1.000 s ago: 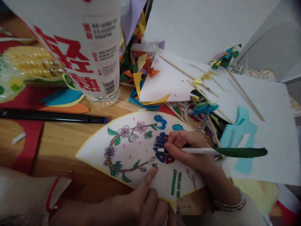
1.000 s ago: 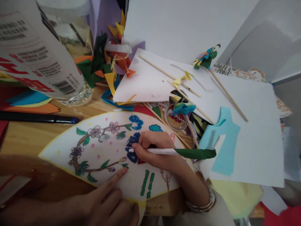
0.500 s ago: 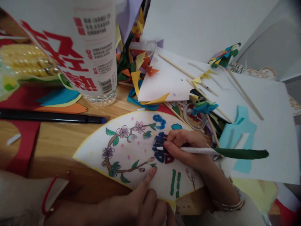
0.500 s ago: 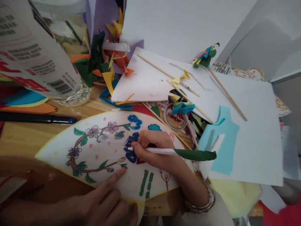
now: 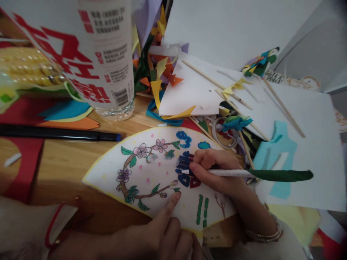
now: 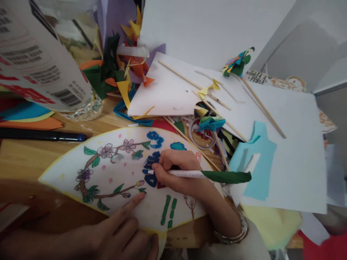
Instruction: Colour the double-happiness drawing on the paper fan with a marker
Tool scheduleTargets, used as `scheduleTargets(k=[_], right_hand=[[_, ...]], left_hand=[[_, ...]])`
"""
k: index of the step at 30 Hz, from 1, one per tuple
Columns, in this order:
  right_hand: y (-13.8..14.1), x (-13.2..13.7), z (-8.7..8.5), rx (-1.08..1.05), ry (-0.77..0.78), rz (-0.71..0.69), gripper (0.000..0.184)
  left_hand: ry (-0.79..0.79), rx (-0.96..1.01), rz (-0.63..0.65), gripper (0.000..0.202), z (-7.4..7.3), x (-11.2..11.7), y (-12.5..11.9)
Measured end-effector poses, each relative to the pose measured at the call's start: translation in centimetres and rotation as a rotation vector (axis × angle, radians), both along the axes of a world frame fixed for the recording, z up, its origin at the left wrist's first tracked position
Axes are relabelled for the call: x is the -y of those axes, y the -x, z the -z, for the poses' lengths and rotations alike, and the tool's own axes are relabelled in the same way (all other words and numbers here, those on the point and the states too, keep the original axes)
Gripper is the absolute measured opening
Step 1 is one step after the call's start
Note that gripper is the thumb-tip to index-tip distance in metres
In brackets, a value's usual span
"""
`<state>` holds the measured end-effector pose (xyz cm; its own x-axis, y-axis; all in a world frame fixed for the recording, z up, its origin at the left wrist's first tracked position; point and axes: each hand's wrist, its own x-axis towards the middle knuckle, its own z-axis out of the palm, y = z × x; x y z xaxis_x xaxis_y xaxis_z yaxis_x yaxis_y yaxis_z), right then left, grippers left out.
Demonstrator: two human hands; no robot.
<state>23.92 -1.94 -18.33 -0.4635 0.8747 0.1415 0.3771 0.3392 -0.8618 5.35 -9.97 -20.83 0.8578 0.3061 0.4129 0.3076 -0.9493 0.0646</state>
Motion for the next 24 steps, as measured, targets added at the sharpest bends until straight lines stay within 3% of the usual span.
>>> scheduleTargets(k=[9, 24], right_hand=[[0.02, 0.03, -0.06, -0.061, 0.039, 0.054, 0.034], [-0.08, -0.02, -0.03, -0.060, 0.037, 0.018, 0.036]], left_hand=[[0.017, -0.041, 0.029, 0.025, -0.36, -0.10, 0.25], [0.018, -0.033, 0.026, 0.026, -0.17, 0.03, 0.20]])
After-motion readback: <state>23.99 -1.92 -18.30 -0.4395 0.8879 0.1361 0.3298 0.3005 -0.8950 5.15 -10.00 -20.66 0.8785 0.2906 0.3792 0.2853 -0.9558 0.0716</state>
